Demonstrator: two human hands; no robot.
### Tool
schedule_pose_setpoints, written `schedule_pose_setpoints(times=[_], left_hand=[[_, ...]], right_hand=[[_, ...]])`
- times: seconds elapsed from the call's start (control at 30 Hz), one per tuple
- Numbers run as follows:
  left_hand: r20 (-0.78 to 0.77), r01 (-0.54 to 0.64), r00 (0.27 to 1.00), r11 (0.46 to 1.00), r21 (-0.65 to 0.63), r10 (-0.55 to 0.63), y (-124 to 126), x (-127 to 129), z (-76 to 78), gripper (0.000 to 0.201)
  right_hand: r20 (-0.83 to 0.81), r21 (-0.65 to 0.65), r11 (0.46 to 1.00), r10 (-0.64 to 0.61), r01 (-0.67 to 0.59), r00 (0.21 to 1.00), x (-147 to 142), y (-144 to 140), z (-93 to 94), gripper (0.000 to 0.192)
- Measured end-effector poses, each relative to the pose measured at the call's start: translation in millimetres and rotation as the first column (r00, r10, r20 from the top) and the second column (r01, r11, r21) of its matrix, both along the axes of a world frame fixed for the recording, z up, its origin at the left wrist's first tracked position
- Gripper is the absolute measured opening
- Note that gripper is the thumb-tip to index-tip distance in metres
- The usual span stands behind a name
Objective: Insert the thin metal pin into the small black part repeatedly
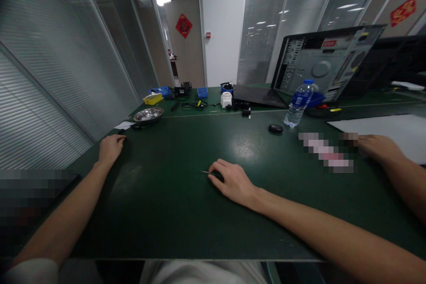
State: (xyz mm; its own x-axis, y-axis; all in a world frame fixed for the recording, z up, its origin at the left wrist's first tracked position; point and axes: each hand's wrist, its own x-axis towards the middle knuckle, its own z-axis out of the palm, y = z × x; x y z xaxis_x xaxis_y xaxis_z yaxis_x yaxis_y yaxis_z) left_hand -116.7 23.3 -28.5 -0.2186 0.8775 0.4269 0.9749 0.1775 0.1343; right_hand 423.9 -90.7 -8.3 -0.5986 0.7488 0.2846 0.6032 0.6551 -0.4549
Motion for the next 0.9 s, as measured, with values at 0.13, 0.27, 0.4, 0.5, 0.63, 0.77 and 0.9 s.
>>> schedule_pose_setpoints(times=[0.13, 0.27, 0.4, 0.5, 0.63, 0.77, 0.9], left_hand=[[-0.098, -0.03, 0.995, 0.998, -0.055, 0.024, -2, 5, 1.9, 0.043], [-0.193, -0.035, 0.981, 0.99, -0.135, 0.009, -2, 9, 5.4, 0.043], [-0.249, -0.071, 0.968, 0.98, -0.188, 0.022, 0, 16, 7.0, 0.041], [-0.263, -0.156, 0.96, 0.962, -0.223, 0.094, 2, 24, 7.9, 0.038], [-0.245, -0.193, 0.96, 0.954, -0.228, 0.135, 1, 32, 9.6, 0.037], [-0.259, -0.158, 0.959, 0.974, -0.163, 0.112, -3, 39, 10.8, 0.04], [-0.244, -0.163, 0.962, 0.973, -0.163, 0.12, -4, 45, 11.1, 0.042]], right_hand=[[0.01, -0.003, 1.0, 0.003, -0.003, 1.0, 0, 0, 0.5, 0.017], [0.005, -0.008, 1.0, 0.012, -0.012, 1.0, 0, 0, 0.5, 0.017], [0.009, -0.005, 1.0, 0.012, -0.012, 1.0, 0, 0, 0.4, 0.017], [0.009, 0.0, 1.0, 0.012, -0.012, 1.0, 0, 0, -0.8, 0.015], [0.002, 0.01, 1.0, 0.013, -0.013, 1.0, 1, 1, -3.8, 0.014], [-0.008, 0.013, 1.0, 0.014, -0.013, 1.0, 1, 2, -5.4, 0.014], [-0.002, -0.001, 1.0, 0.013, -0.013, 1.0, 1, 2, -3.7, 0.015]])
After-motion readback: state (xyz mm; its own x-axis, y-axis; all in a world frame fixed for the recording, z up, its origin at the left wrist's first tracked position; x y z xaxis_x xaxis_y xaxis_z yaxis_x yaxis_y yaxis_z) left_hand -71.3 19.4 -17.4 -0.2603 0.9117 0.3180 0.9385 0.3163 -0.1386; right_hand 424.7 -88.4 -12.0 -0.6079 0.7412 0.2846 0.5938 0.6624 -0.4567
